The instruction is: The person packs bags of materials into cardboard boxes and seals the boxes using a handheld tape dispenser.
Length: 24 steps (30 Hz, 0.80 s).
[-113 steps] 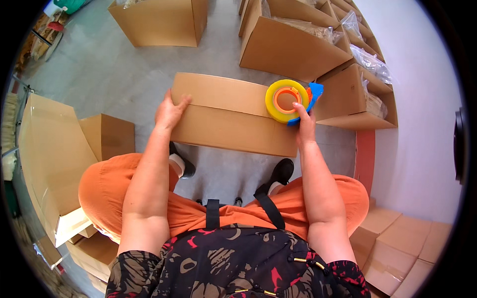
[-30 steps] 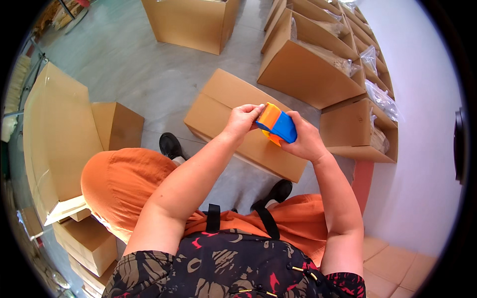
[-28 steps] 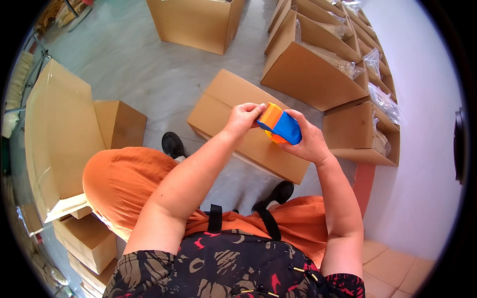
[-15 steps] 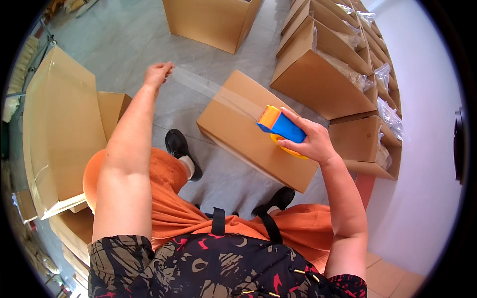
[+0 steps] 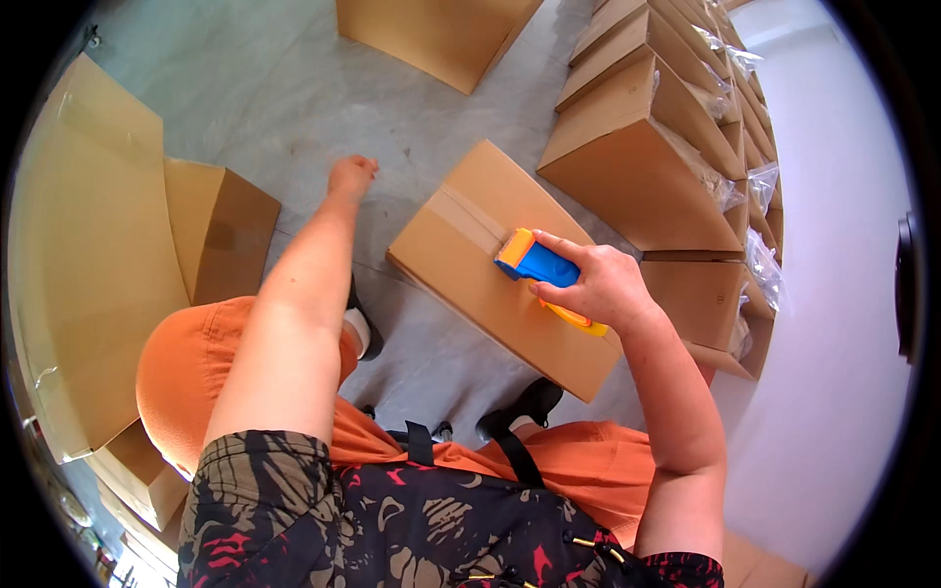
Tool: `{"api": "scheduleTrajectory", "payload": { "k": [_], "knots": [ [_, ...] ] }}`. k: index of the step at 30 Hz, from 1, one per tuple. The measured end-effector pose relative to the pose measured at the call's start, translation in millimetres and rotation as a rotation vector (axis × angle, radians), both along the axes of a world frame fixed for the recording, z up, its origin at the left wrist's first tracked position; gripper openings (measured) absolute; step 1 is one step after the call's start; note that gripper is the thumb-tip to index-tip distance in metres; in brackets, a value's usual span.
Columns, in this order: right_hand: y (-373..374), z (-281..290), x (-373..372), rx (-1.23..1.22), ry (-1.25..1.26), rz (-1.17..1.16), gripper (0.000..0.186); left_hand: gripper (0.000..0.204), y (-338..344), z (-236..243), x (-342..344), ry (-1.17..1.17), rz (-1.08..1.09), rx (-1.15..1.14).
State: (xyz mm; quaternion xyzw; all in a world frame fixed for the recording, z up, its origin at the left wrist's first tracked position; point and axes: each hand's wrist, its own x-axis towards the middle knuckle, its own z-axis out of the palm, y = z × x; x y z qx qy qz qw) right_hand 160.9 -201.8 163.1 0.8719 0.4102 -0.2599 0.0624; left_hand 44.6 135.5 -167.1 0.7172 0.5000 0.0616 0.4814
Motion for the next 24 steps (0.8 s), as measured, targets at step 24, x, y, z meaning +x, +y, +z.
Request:
{"api": "scheduleTrajectory", "payload": {
  "k": [24],
  "knots": [
    [18.8, -5.2, 7.2, -0.031, 0.058, -0.009, 0.065, 0.078, -95.8, 71.5, 11.7, -0.266, -0.411, -1.093]
  ]
}}
